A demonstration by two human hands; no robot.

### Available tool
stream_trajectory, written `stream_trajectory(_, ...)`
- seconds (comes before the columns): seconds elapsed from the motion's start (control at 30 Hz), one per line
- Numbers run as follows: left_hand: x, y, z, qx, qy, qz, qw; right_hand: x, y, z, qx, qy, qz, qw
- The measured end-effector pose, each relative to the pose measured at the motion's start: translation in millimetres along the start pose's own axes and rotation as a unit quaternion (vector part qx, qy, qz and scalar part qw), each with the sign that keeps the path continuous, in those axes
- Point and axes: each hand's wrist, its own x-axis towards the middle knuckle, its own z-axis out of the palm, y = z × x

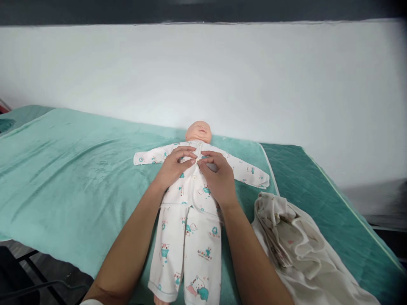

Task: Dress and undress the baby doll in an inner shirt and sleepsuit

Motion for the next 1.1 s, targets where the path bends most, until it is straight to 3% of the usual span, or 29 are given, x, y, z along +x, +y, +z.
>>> stream_trajectory(0.3, 1, 0, 2.1, 0.007, 0.002, 0.013, 1.000, 0, 2, -1, -0.011, -0.007, -0.043, 0.999)
stream_trajectory(0.57, -3, 5, -4.2, -0.013, -0.014, 0.002, 1.000, -2, 0, -6, 0.056, -0.033, 0.022, 0.998)
stream_trajectory(0.8, -9, 21, -22.3, 0.029, -0.160, -0.011, 0.987, -4, 0, -21, 0.046, -0.141, 0.025, 0.989)
stream_trajectory(0.93, -9, 22, -26.7, 0.054, -0.195, -0.004, 0.979, -8, -2, -27, 0.027, -0.185, 0.013, 0.982)
stream_trajectory(1.1, -7, 18, -28.5, 0.084, -0.213, 0.011, 0.973, -14, -5, -29, -0.016, -0.193, -0.013, 0.981)
